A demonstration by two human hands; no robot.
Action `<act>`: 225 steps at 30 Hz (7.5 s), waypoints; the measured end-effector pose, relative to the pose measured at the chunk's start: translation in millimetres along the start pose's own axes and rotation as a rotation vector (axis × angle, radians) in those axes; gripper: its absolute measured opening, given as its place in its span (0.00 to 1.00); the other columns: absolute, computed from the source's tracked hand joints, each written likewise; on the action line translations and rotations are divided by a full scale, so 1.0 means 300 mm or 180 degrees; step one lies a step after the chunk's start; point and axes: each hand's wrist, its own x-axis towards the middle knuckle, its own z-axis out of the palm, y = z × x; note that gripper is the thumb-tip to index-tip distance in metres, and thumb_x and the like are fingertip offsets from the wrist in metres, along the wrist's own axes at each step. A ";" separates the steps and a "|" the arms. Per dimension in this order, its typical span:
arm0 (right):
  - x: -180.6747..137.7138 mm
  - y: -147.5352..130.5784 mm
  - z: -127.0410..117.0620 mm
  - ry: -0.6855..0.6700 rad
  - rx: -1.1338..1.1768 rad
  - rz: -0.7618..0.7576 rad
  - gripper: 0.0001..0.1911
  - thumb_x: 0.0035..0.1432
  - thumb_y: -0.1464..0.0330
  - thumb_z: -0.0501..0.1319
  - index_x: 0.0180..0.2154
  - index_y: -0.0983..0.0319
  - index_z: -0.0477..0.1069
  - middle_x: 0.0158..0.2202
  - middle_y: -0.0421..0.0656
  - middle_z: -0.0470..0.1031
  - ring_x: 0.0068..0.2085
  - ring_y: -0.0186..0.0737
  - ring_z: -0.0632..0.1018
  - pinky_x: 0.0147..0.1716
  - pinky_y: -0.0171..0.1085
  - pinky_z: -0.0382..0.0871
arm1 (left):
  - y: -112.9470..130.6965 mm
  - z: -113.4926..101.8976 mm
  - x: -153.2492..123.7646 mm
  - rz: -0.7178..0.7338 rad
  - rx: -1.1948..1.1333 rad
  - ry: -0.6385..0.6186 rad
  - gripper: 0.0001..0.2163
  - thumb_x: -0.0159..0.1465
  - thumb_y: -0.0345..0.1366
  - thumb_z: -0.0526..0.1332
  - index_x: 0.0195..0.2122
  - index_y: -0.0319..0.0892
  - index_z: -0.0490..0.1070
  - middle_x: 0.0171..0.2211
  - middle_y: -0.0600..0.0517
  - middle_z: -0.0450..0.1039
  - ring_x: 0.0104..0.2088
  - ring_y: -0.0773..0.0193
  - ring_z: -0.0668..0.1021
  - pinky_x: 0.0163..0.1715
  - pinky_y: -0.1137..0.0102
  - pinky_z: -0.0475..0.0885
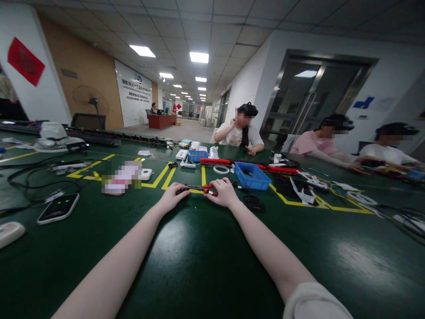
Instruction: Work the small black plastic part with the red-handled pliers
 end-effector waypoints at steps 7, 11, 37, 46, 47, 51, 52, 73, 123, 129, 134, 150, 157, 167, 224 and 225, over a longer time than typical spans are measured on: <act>0.002 -0.004 -0.001 -0.0189 -0.0094 0.0040 0.23 0.58 0.49 0.59 0.41 0.63 0.71 0.40 0.49 0.76 0.41 0.46 0.75 0.44 0.42 0.60 | -0.006 0.000 0.002 -0.0022 0.0062 0.0007 0.18 0.63 0.48 0.60 0.45 0.39 0.77 0.45 0.44 0.72 0.42 0.56 0.76 0.45 0.60 0.74; 0.001 -0.007 -0.004 -0.0290 -0.0125 0.0090 0.24 0.59 0.49 0.59 0.42 0.63 0.70 0.39 0.49 0.75 0.40 0.45 0.75 0.40 0.40 0.62 | -0.012 -0.001 0.003 0.0081 0.0023 -0.0040 0.18 0.62 0.47 0.61 0.45 0.40 0.77 0.45 0.45 0.71 0.40 0.58 0.76 0.43 0.61 0.75; 0.013 0.007 0.003 -0.0214 0.0118 0.0051 0.22 0.58 0.51 0.60 0.44 0.62 0.70 0.41 0.48 0.76 0.41 0.45 0.77 0.39 0.39 0.68 | -0.015 -0.002 0.012 -0.0041 0.0332 -0.0167 0.15 0.64 0.39 0.63 0.49 0.38 0.76 0.47 0.43 0.72 0.47 0.57 0.77 0.52 0.62 0.72; 0.016 0.014 0.004 -0.0259 0.0174 0.0051 0.24 0.57 0.50 0.61 0.48 0.60 0.71 0.42 0.47 0.75 0.42 0.46 0.77 0.39 0.40 0.69 | -0.007 -0.002 0.010 -0.0069 0.0348 -0.0165 0.13 0.64 0.40 0.62 0.47 0.40 0.77 0.46 0.44 0.73 0.46 0.58 0.77 0.50 0.63 0.73; 0.016 0.014 0.004 -0.0234 0.0185 0.0023 0.25 0.57 0.50 0.61 0.49 0.60 0.71 0.43 0.48 0.74 0.42 0.46 0.76 0.39 0.40 0.69 | -0.006 -0.002 0.011 -0.0069 0.0346 -0.0166 0.13 0.64 0.40 0.61 0.47 0.40 0.77 0.45 0.44 0.73 0.46 0.58 0.77 0.50 0.63 0.73; 0.018 0.017 0.009 -0.0164 0.0193 -0.0074 0.28 0.56 0.52 0.62 0.53 0.61 0.69 0.49 0.49 0.72 0.45 0.47 0.76 0.41 0.41 0.69 | -0.003 -0.003 0.012 -0.0081 0.0330 -0.0166 0.13 0.65 0.39 0.61 0.46 0.39 0.77 0.45 0.44 0.73 0.45 0.58 0.76 0.49 0.63 0.73; 0.018 0.017 0.011 -0.0156 0.0166 -0.0081 0.27 0.56 0.54 0.63 0.53 0.62 0.69 0.51 0.50 0.71 0.45 0.47 0.76 0.42 0.41 0.69 | -0.002 -0.003 0.012 -0.0084 0.0322 -0.0164 0.12 0.65 0.39 0.61 0.46 0.39 0.77 0.45 0.44 0.73 0.45 0.58 0.76 0.49 0.63 0.73; 0.016 0.006 0.008 -0.0592 0.0062 0.0055 0.18 0.55 0.62 0.62 0.47 0.60 0.70 0.44 0.46 0.75 0.43 0.44 0.76 0.40 0.38 0.67 | -0.010 -0.008 0.005 0.0101 0.0283 -0.0027 0.13 0.61 0.39 0.65 0.44 0.40 0.77 0.46 0.46 0.72 0.39 0.61 0.76 0.44 0.62 0.75; 0.016 -0.001 0.007 -0.0600 -0.0022 -0.0086 0.18 0.57 0.61 0.60 0.47 0.61 0.70 0.45 0.47 0.74 0.43 0.44 0.75 0.42 0.38 0.67 | -0.024 -0.004 0.025 -0.0334 0.0146 -0.0004 0.11 0.66 0.34 0.56 0.42 0.40 0.78 0.43 0.48 0.78 0.43 0.60 0.78 0.49 0.66 0.71; 0.015 -0.001 0.008 -0.0591 -0.0063 -0.0059 0.18 0.56 0.61 0.61 0.47 0.61 0.70 0.44 0.47 0.75 0.43 0.44 0.75 0.41 0.38 0.66 | -0.024 -0.006 0.015 -0.0251 0.0258 -0.0070 0.12 0.62 0.38 0.62 0.44 0.39 0.77 0.43 0.47 0.76 0.39 0.60 0.77 0.43 0.65 0.73; 0.015 -0.003 0.005 -0.0591 -0.0093 -0.0032 0.18 0.56 0.60 0.61 0.47 0.61 0.70 0.45 0.47 0.75 0.43 0.45 0.75 0.42 0.39 0.66 | -0.018 -0.008 0.007 -0.0059 0.0305 -0.0224 0.18 0.55 0.36 0.69 0.47 0.39 0.76 0.47 0.46 0.73 0.45 0.58 0.77 0.49 0.63 0.73; 0.017 -0.003 0.006 -0.0597 -0.0127 -0.0017 0.18 0.56 0.60 0.61 0.47 0.61 0.70 0.45 0.47 0.75 0.43 0.45 0.75 0.42 0.39 0.66 | -0.023 -0.008 0.010 0.0256 0.0678 -0.0262 0.12 0.62 0.32 0.63 0.46 0.40 0.75 0.44 0.46 0.72 0.46 0.57 0.77 0.52 0.59 0.73; 0.018 -0.002 0.004 -0.0585 -0.0147 -0.0037 0.18 0.56 0.60 0.61 0.46 0.61 0.70 0.44 0.47 0.75 0.43 0.45 0.74 0.42 0.39 0.66 | -0.019 -0.003 0.006 0.0208 0.0776 -0.0286 0.11 0.63 0.34 0.62 0.46 0.40 0.76 0.45 0.46 0.72 0.43 0.59 0.77 0.49 0.63 0.74; 0.018 -0.003 0.004 -0.0576 -0.0138 0.0005 0.18 0.56 0.60 0.61 0.47 0.61 0.71 0.44 0.47 0.75 0.43 0.46 0.74 0.42 0.40 0.66 | 0.010 -0.009 -0.002 0.0072 0.1021 -0.0292 0.12 0.64 0.40 0.62 0.45 0.41 0.77 0.44 0.46 0.74 0.32 0.62 0.76 0.39 0.65 0.74; 0.021 0.005 0.001 -0.0581 -0.0117 -0.0006 0.18 0.55 0.62 0.61 0.48 0.61 0.71 0.44 0.47 0.75 0.44 0.45 0.74 0.44 0.39 0.66 | 0.005 -0.005 -0.005 0.0306 0.0904 -0.0300 0.08 0.63 0.30 0.61 0.43 0.42 0.75 0.52 0.46 0.71 0.53 0.55 0.76 0.58 0.59 0.69; 0.021 0.004 0.000 -0.0577 -0.0122 0.0001 0.18 0.55 0.62 0.61 0.47 0.61 0.71 0.44 0.47 0.75 0.43 0.45 0.74 0.43 0.39 0.66 | 0.005 -0.004 -0.005 0.0305 0.0904 -0.0302 0.08 0.63 0.31 0.61 0.43 0.42 0.75 0.51 0.46 0.71 0.52 0.55 0.76 0.58 0.60 0.70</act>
